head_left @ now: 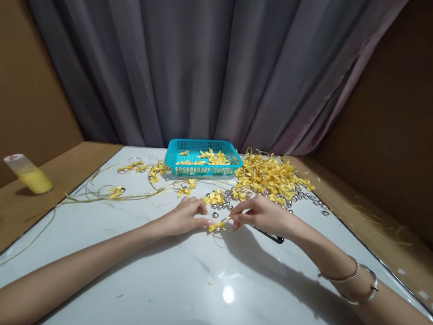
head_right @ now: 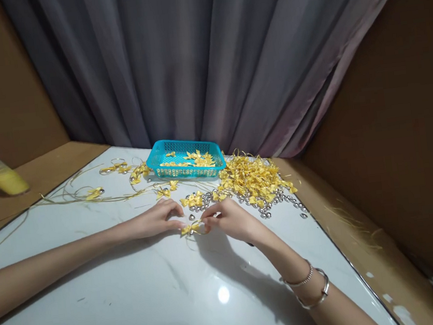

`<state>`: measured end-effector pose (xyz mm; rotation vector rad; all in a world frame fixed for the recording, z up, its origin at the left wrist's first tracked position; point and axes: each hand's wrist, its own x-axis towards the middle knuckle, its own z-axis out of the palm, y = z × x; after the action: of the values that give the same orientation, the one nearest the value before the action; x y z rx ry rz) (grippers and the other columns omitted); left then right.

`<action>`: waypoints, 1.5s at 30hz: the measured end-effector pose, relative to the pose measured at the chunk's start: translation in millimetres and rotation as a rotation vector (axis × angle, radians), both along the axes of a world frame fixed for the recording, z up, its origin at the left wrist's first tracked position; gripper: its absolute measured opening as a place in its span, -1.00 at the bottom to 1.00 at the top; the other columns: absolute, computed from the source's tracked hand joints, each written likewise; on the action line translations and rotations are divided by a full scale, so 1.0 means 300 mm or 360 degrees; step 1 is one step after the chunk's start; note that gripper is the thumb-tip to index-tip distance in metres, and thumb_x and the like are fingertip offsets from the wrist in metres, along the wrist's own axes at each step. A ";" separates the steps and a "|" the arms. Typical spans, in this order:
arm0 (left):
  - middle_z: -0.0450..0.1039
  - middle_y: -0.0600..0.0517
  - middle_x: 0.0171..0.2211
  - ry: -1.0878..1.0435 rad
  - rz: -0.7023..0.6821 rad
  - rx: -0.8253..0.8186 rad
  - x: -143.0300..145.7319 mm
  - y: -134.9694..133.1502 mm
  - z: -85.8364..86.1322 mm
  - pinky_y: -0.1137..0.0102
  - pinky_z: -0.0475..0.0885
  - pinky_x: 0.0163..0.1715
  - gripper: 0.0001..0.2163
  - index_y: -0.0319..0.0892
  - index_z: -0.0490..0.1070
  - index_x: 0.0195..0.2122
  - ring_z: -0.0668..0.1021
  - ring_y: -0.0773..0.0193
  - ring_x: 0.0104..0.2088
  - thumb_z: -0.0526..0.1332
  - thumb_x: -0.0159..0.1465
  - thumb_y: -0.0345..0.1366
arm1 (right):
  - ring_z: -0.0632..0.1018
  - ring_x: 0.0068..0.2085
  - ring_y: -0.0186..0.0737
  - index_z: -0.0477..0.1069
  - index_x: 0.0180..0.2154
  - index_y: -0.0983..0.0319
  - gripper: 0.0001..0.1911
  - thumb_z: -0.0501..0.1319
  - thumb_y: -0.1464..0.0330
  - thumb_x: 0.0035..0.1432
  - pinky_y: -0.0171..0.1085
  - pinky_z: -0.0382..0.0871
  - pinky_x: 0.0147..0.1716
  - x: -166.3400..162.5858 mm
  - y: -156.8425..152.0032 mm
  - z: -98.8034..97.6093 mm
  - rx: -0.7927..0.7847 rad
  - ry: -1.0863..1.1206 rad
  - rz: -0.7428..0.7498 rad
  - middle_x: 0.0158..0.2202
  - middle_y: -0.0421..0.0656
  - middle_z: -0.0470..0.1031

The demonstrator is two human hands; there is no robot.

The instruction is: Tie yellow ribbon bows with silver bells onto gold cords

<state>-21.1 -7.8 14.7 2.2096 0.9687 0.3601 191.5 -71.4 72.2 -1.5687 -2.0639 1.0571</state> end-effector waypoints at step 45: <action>0.18 0.19 -0.61 -0.0248 -0.0202 -0.0058 0.043 -0.149 0.130 0.50 0.16 -0.57 -0.89 -0.17 0.23 -0.37 0.26 0.43 -0.59 0.07 0.20 -0.25 | 0.43 -0.34 -0.26 0.41 -0.46 0.26 -0.79 0.07 0.59 0.04 -0.25 0.13 -0.28 -0.071 -0.130 -0.011 0.0743 -0.0298 0.0063 -0.41 -0.16 0.47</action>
<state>-8.2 -52.6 53.7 2.1620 0.7428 0.4450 170.3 -110.5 68.9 -1.4279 -2.2593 0.4009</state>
